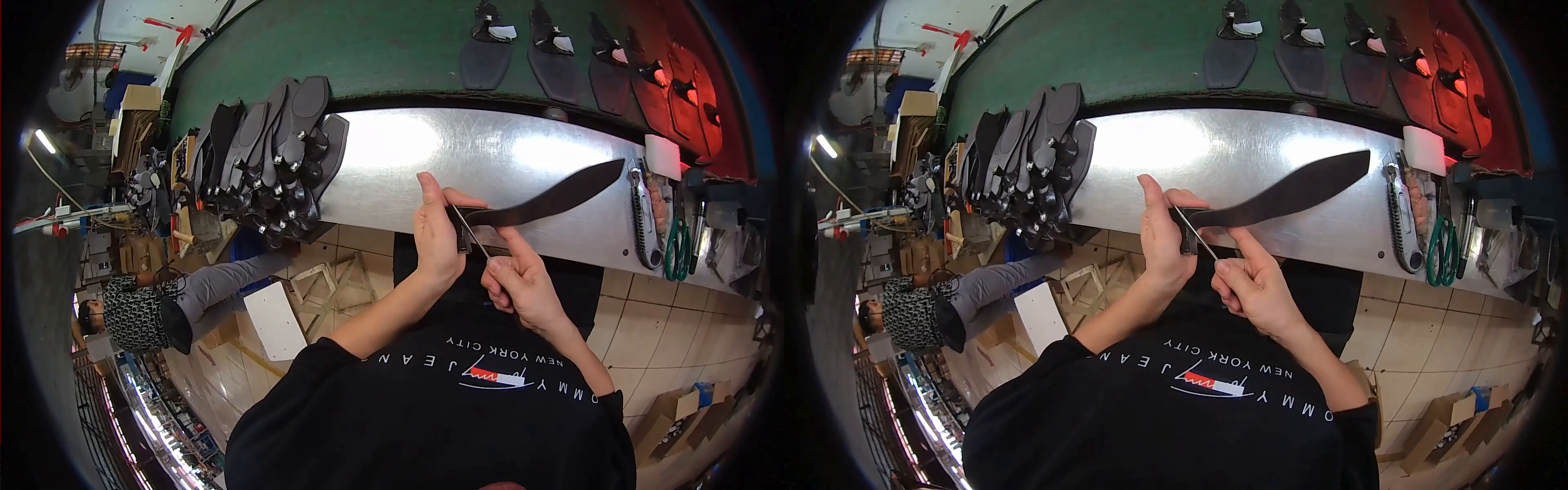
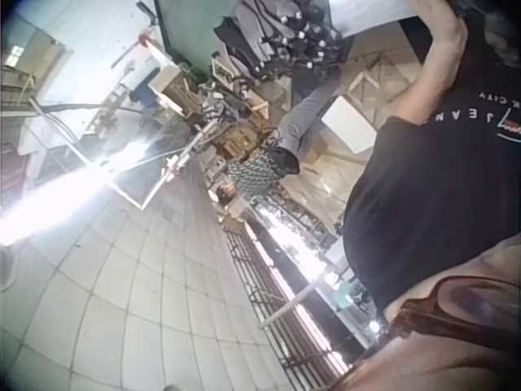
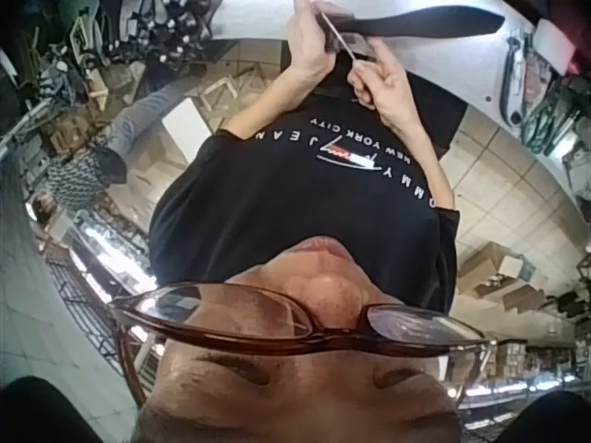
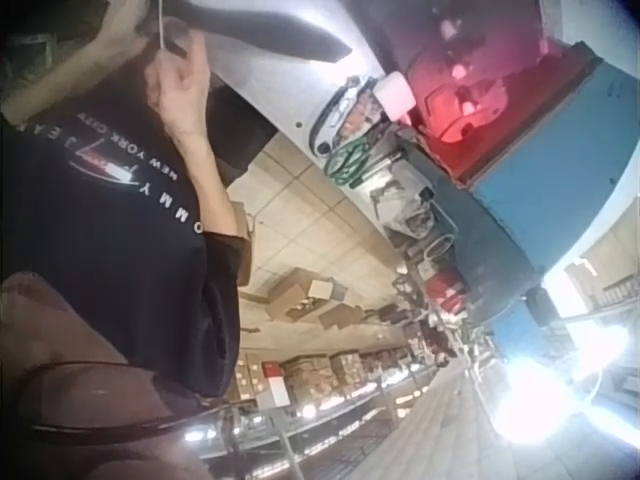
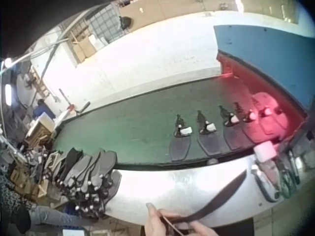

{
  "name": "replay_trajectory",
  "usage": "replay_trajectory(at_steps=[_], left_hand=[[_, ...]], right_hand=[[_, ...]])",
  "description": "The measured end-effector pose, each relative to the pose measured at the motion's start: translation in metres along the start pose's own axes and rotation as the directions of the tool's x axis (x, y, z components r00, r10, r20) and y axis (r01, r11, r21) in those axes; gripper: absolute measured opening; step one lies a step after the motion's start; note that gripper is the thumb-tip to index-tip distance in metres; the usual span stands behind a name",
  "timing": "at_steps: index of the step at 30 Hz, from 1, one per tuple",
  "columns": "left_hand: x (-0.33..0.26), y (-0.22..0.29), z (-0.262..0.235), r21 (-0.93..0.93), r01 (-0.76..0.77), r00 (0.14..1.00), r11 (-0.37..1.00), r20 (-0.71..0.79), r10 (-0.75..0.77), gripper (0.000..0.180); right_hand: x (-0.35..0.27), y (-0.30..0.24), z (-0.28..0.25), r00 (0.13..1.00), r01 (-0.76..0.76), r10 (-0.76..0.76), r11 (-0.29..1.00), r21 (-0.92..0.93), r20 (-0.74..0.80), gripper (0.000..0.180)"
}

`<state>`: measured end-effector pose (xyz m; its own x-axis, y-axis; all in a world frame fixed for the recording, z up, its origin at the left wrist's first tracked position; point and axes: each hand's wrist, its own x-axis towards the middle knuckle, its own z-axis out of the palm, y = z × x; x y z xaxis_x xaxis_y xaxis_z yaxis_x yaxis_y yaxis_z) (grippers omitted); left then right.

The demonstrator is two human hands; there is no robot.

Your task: Finalize the assembly of shoes by manually trimming threads and checking quality before placing on a conveyor.

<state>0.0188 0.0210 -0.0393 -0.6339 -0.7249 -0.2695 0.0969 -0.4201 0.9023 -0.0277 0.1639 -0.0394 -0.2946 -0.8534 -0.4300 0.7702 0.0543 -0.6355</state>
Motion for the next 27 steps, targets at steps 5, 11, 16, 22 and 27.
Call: replay_trajectory(at_steps=[5,11,16,22,27], left_hand=[[0.007,-0.001,-0.005,-0.042,0.125,0.991,0.991,0.049,-0.123,0.069],[0.015,0.005,-0.005,-0.567,0.691,0.680,0.448,0.299,-0.670,0.057],[0.006,-0.015,-0.010,-0.652,0.723,0.634,0.228,0.495,-0.595,0.057],[0.008,-0.001,0.011,-0.632,0.582,0.772,0.512,0.232,-0.592,0.066],[0.015,-0.003,0.009,-0.498,0.539,0.835,0.679,0.211,-0.508,0.069]], right_hand=[[-0.001,-0.009,-0.004,0.999,0.028,-0.027,0.998,0.051,-0.021,0.035],[-0.005,-0.030,-0.005,0.983,0.109,-0.142,0.962,-0.249,-0.119,0.021],[0.003,-0.022,-0.005,0.658,0.382,-0.737,0.151,-0.912,0.154,0.011],[0.001,-0.022,0.002,0.683,0.252,-0.717,0.054,-0.966,0.138,0.014],[0.005,-0.012,0.001,0.737,0.234,-0.665,0.088,-0.968,0.117,0.016]])
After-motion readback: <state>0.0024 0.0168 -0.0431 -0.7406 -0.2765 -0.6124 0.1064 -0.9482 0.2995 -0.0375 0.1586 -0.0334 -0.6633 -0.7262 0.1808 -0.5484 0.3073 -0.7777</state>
